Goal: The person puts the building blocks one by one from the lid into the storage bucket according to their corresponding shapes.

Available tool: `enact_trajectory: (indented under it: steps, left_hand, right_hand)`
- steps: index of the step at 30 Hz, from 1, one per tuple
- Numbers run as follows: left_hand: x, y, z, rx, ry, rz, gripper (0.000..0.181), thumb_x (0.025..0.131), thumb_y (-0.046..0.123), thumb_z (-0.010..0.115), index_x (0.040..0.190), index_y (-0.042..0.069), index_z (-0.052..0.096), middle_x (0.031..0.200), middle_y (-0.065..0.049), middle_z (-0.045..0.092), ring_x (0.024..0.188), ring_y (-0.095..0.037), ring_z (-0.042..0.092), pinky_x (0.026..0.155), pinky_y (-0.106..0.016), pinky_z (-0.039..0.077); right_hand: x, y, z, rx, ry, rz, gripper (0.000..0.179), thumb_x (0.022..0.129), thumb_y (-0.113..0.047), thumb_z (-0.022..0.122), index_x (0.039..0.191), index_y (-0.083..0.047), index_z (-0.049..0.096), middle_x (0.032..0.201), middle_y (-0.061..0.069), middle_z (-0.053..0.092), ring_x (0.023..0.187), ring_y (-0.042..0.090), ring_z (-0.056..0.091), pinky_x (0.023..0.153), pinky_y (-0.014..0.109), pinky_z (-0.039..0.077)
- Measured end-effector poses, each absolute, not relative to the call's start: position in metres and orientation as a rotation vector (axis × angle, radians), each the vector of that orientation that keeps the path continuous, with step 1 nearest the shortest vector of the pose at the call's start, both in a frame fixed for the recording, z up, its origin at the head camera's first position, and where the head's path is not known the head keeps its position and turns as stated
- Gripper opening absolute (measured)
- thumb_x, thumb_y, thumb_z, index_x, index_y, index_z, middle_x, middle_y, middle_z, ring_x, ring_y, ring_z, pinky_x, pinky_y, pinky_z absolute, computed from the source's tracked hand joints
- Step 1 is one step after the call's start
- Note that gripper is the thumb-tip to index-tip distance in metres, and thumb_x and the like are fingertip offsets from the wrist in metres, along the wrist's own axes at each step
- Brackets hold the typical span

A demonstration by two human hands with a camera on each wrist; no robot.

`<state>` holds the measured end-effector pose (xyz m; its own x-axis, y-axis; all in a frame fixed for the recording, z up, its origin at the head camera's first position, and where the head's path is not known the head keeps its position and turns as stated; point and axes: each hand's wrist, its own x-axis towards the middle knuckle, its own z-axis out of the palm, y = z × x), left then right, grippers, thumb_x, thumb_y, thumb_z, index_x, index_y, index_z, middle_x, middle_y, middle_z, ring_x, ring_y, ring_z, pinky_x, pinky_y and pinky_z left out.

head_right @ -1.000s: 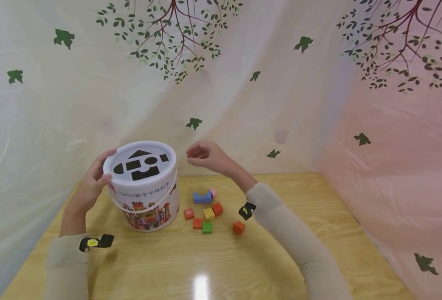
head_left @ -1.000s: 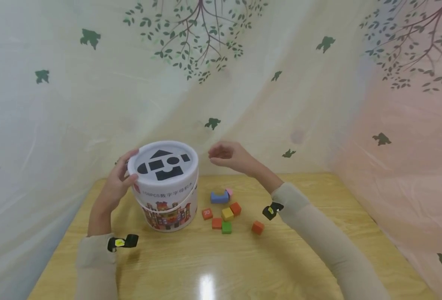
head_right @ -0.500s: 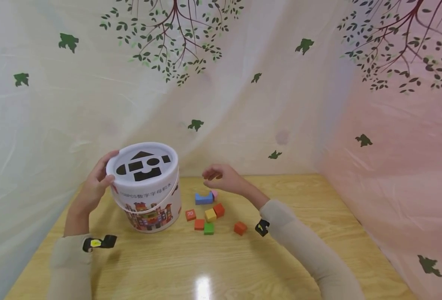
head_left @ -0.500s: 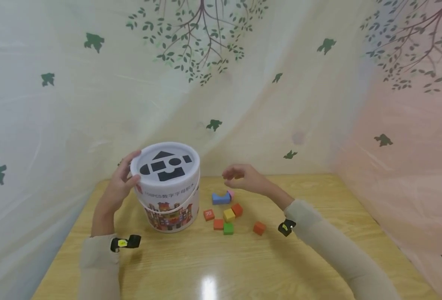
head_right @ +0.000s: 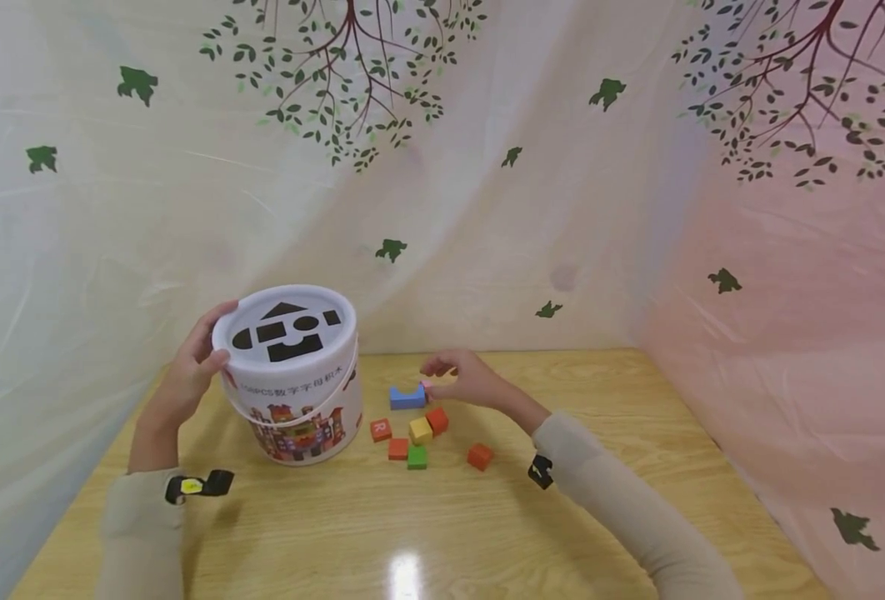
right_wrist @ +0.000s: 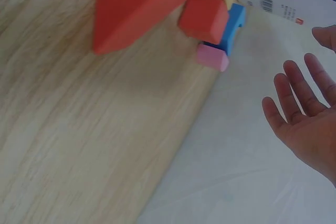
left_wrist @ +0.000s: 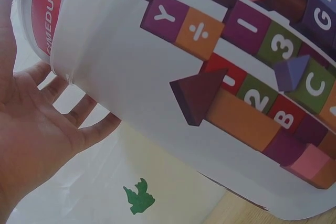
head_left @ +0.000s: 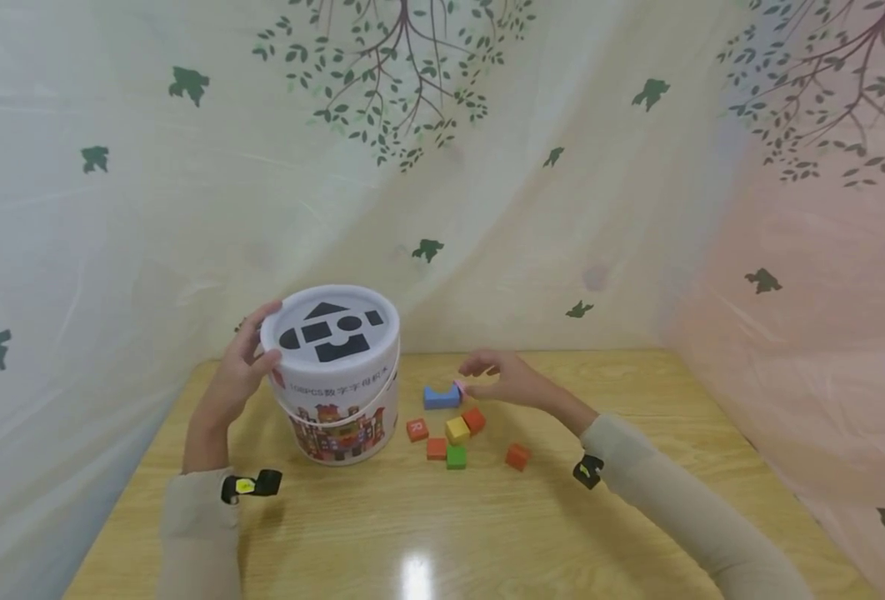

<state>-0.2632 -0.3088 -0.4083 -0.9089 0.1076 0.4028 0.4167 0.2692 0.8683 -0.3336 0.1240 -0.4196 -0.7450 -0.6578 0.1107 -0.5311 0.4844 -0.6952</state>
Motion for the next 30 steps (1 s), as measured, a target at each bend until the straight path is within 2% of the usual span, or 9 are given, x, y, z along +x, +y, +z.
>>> enact_trajectory:
  steps: [4, 10, 13, 16, 19, 22, 24, 30]
  left_hand:
    - [-0.263, -0.309, -0.407, -0.473, -2.289, -1.689, 0.068, 0.102, 0.013, 0.057, 0.162, 0.022, 0.025, 0.151, 0.001, 0.043, 0.138, -0.009, 0.038, 0.113, -0.064, 0.031]
    - [-0.263, -0.309, -0.408, -0.479, -2.283, -1.71, 0.069, 0.102, 0.014, 0.058, 0.162, 0.022, 0.026, 0.151, 0.003, 0.043, 0.142, -0.014, 0.036, 0.113, -0.067, 0.029]
    - [-0.263, -0.309, -0.407, -0.484, -2.283, -1.703, 0.068, 0.102, 0.014, 0.057, 0.162, 0.022, 0.026, 0.15, 0.004, 0.043, 0.141, -0.012, 0.037, 0.113, -0.061, 0.033]
    - [-0.263, -0.309, -0.407, -0.487, -2.285, -1.689, 0.068, 0.102, 0.015, 0.057, 0.162, 0.022, 0.026, 0.149, 0.006, 0.044, 0.138, -0.008, 0.038, 0.11, -0.045, 0.039]
    - [-0.263, -0.309, -0.408, -0.495, -2.272, -1.703, 0.068, 0.101, 0.013, 0.057, 0.162, 0.021, 0.027, 0.148, 0.008, 0.044, 0.136, -0.005, 0.039, 0.104, -0.028, 0.04]
    - [-0.263, -0.309, -0.408, -0.496, -2.266, -1.716, 0.068, 0.101, 0.012, 0.057, 0.161, 0.021, 0.027, 0.149, 0.008, 0.044, 0.136, -0.004, 0.039, 0.102, -0.023, 0.04]
    - [-0.263, -0.309, -0.408, -0.491, -2.272, -1.711, 0.068, 0.101, 0.012, 0.057, 0.162, 0.021, 0.027, 0.15, 0.006, 0.043, 0.137, -0.005, 0.038, 0.106, -0.029, 0.04]
    - [-0.263, -0.308, -0.407, -0.477, -2.29, -1.697, 0.068, 0.102, 0.015, 0.056, 0.162, 0.023, 0.026, 0.154, 0.0, 0.041, 0.138, -0.007, 0.037, 0.113, -0.06, 0.033]
  right_hand:
    - [-0.334, 0.128, -0.432, -1.065, 2.549, -1.067, 0.035, 0.089, -0.012, 0.075, 0.121, 0.002, 0.067, 0.122, 0.02, 0.069, 0.115, 0.042, 0.061, 0.101, 0.061, 0.048]
    - [-0.328, 0.136, -0.446, -1.064, 2.528, -0.988, 0.037, 0.089, -0.012, 0.075, 0.122, 0.001, 0.066, 0.125, 0.018, 0.068, 0.116, 0.041, 0.06, 0.102, 0.059, 0.047]
    - [-0.327, 0.138, -0.45, -1.059, 2.522, -0.964, 0.038, 0.087, -0.009, 0.075, 0.123, 0.0, 0.067, 0.125, 0.017, 0.068, 0.116, 0.039, 0.06, 0.102, 0.058, 0.048]
    - [-0.327, 0.14, -0.455, -1.076, 2.535, -0.933, 0.042, 0.084, -0.005, 0.074, 0.125, -0.001, 0.067, 0.123, 0.016, 0.069, 0.115, 0.037, 0.061, 0.101, 0.057, 0.048]
    - [-0.328, 0.142, -0.46, -1.089, 2.548, -0.903, 0.044, 0.081, -0.003, 0.072, 0.125, -0.002, 0.067, 0.121, 0.013, 0.069, 0.113, 0.034, 0.061, 0.099, 0.054, 0.05]
    - [-0.33, 0.144, -0.464, -1.103, 2.556, -0.882, 0.041, 0.081, -0.004, 0.074, 0.122, -0.003, 0.067, 0.119, 0.011, 0.069, 0.11, 0.031, 0.062, 0.098, 0.051, 0.051]
    - [-0.331, 0.144, -0.466, -1.093, 2.548, -0.887, 0.04, 0.082, -0.006, 0.076, 0.12, -0.003, 0.067, 0.118, 0.01, 0.07, 0.109, 0.029, 0.062, 0.097, 0.048, 0.052]
    - [-0.335, 0.146, -0.472, -1.08, 2.539, -0.88, 0.034, 0.082, -0.01, 0.079, 0.114, -0.006, 0.069, 0.113, 0.006, 0.07, 0.105, 0.025, 0.062, 0.095, 0.045, 0.053]
